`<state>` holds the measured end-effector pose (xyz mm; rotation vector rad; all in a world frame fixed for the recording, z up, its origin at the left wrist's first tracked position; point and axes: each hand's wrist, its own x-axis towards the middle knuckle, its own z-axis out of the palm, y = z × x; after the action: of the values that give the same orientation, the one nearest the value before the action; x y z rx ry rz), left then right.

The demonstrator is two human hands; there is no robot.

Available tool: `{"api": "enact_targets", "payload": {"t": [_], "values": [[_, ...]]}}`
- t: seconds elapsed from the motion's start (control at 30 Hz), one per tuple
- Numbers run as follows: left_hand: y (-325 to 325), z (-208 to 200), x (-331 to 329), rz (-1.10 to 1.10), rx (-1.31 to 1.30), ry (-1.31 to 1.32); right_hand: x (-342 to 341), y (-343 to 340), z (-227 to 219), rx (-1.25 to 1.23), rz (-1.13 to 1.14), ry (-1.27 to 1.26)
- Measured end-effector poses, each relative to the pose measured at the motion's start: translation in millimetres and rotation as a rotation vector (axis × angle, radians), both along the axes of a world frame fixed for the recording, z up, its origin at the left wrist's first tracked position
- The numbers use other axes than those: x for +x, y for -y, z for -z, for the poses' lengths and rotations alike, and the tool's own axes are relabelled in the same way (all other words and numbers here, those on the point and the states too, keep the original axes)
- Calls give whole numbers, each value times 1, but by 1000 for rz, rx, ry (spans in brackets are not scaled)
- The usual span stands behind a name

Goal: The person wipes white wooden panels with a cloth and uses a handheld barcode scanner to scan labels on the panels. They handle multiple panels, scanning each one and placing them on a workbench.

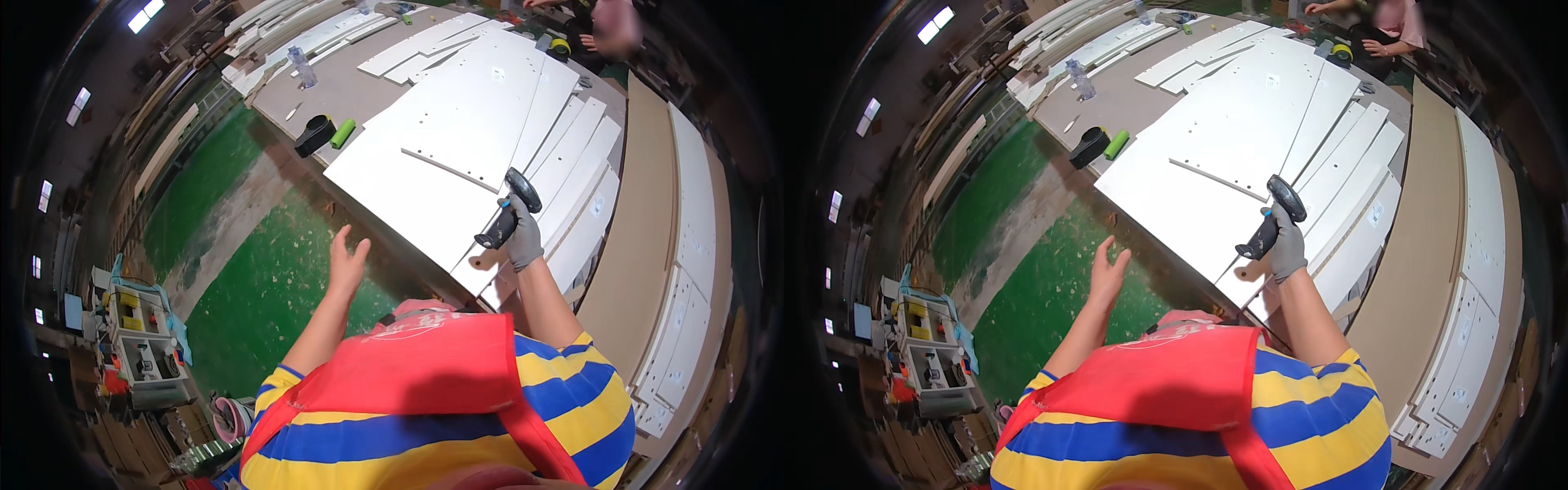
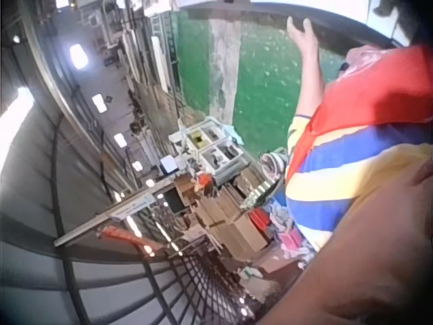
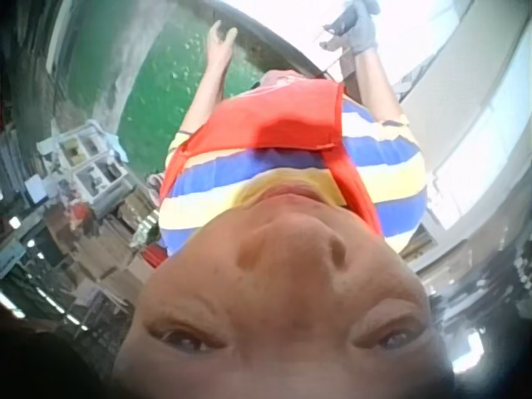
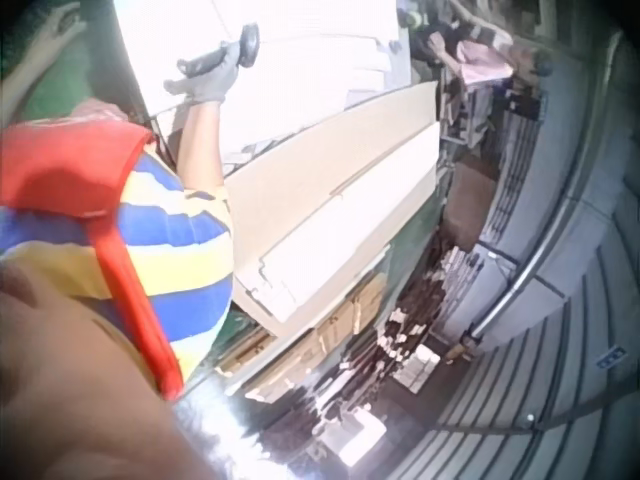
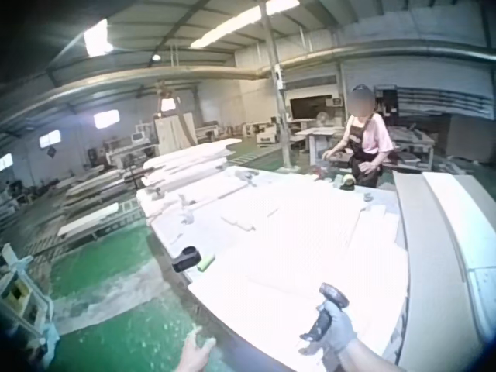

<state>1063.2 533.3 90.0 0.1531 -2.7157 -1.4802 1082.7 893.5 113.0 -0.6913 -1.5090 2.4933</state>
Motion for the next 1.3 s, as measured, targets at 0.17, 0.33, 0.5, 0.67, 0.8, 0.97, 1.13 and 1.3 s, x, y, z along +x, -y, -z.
{"api": "enact_targets", "payload": {"t": [0.17, 0.33, 0.5, 0.67, 0.8, 0.97, 1.13, 1.3], "values": [[-47, 17, -107, 213, 125, -80, -45, -5, 24, 45, 79, 11], [-92, 25, -224, 371, 32, -135, -74, 13, 25, -68, 189, 14], [-129, 15, -259, 543, 159, 30, -97, 16, 29, 29, 364, 89], [-113, 0, -257, 651, -35, 54, -95, 43, -3, -12, 355, 168], [-71, 17, -257, 671, -72, 54, -76, 87, -15, -136, 319, 205], [15, 13, -225, 706, -118, 26, -34, 119, -20, -159, 138, 285], [26, 5, -225, 682, -166, -56, -14, 116, 28, -343, 205, 180], [6, 11, -221, 661, -196, -172, -18, 125, 20, -215, 208, 205]]}}
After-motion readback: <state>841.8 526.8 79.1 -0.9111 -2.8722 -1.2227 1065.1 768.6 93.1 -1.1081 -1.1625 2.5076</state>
